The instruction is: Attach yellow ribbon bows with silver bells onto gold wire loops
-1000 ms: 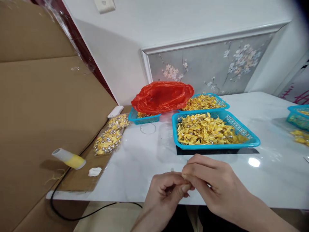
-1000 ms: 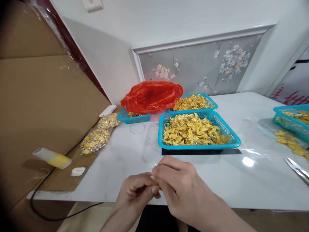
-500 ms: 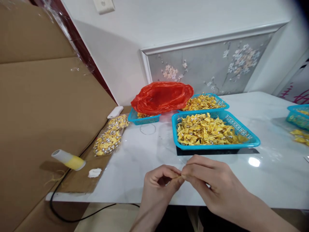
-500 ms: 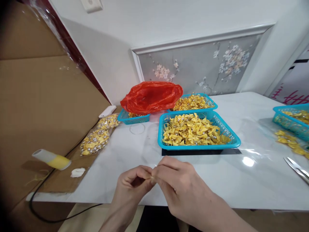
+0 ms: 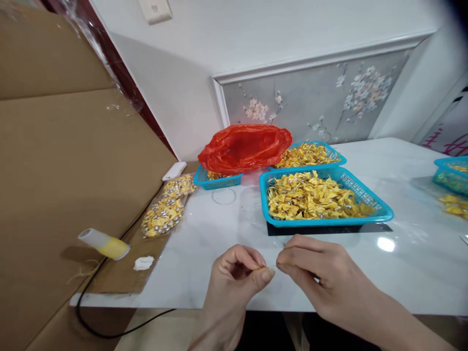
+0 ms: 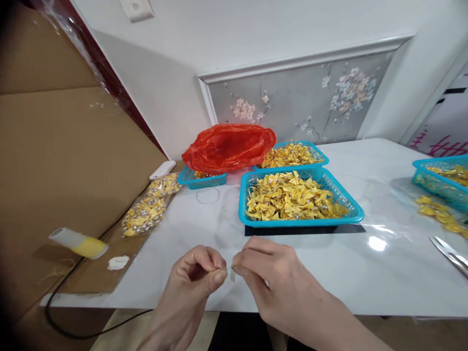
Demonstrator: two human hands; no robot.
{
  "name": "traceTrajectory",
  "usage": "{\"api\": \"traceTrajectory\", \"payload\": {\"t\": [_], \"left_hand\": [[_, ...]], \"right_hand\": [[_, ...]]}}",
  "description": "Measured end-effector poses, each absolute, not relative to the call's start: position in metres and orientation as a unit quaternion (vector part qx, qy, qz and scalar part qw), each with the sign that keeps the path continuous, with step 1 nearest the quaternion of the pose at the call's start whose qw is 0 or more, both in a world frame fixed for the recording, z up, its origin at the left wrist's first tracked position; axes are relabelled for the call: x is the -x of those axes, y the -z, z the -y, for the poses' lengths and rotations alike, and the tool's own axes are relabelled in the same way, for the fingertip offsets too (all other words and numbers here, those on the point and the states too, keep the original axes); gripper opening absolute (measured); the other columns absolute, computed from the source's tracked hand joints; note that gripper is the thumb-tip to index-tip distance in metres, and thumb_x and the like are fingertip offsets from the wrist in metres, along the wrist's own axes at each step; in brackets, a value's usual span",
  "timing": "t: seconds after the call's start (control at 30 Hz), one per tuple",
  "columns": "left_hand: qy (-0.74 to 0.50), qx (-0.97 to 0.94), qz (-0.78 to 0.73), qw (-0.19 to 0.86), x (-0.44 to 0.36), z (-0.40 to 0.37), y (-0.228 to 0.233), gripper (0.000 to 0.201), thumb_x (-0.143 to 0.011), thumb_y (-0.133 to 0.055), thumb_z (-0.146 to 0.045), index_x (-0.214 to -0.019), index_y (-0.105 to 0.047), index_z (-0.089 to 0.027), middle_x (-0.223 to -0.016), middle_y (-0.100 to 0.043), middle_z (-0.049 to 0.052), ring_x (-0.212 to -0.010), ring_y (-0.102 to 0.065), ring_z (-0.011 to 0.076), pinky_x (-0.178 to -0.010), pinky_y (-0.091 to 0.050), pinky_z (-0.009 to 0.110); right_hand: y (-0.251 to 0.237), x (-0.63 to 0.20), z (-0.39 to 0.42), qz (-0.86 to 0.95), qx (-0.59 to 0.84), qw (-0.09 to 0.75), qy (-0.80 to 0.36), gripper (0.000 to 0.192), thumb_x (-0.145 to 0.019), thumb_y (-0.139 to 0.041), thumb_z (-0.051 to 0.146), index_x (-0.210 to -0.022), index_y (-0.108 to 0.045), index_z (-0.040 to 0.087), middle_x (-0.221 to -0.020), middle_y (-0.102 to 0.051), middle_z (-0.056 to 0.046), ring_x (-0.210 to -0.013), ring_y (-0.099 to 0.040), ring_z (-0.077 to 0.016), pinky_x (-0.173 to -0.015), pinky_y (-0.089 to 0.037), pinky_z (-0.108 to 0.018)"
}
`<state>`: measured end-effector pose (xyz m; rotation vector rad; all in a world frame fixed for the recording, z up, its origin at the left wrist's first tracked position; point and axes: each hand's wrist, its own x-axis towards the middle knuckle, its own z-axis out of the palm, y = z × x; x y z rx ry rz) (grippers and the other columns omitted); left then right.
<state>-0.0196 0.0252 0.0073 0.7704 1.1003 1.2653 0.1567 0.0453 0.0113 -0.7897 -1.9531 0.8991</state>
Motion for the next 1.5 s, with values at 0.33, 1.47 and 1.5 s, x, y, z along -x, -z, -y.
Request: {"api": "traceTrajectory", "payload": {"t": [0.33,1.47,1.5], "left_hand": [[-0.553,-0.33,-0.49,0.588,0.018,-0.026,-0.01,0.033,-0.06,-0.088,-0.015,-0.06,-0.054,-0.015,-0.063,-0.058,-0.003,-0.06,-0.05,0.0085,-0.058,-0.041,0.018],[-0.44,-0.592,-0.525,0.425,0.044,-0.016,0.004,0.019,-0.089,-0.061,-0.015,-0.088,-0.079,-0.023,-0.086,-0.074,0.006,-0.068,-0.068,0.0147,-0.066,-0.055,0.022],[-0.443,-0.577,-0.523,0.445,0.044,-0.015,0.004,0.018,-0.09,-0.062,-0.017,-0.088,-0.078,-0.023,-0.084,-0.073,0.005,-0.068,-0.067,0.0139,-0.065,-0.054,0.02]], "right_hand": [[-0.009,-0.164,-0.046,0.782,0.318,0.408,-0.347,0.021,-0.096,-0.045,0.004,-0.09,-0.061,0.016,-0.083,-0.058,-0.002,-0.072,-0.056,-0.0091,-0.063,-0.044,-0.02],[-0.016,-0.186,-0.047,0.801,0.364,0.395,-0.264,0.019,-0.099,-0.048,0.01,-0.091,-0.061,0.02,-0.085,-0.059,-0.002,-0.073,-0.058,-0.0098,-0.061,-0.046,-0.021],[-0.016,-0.186,-0.047,0.801,0.364,0.394,-0.266,0.019,-0.099,-0.048,0.01,-0.09,-0.061,0.02,-0.085,-0.058,-0.001,-0.074,-0.058,-0.0096,-0.061,-0.046,-0.021]]}}
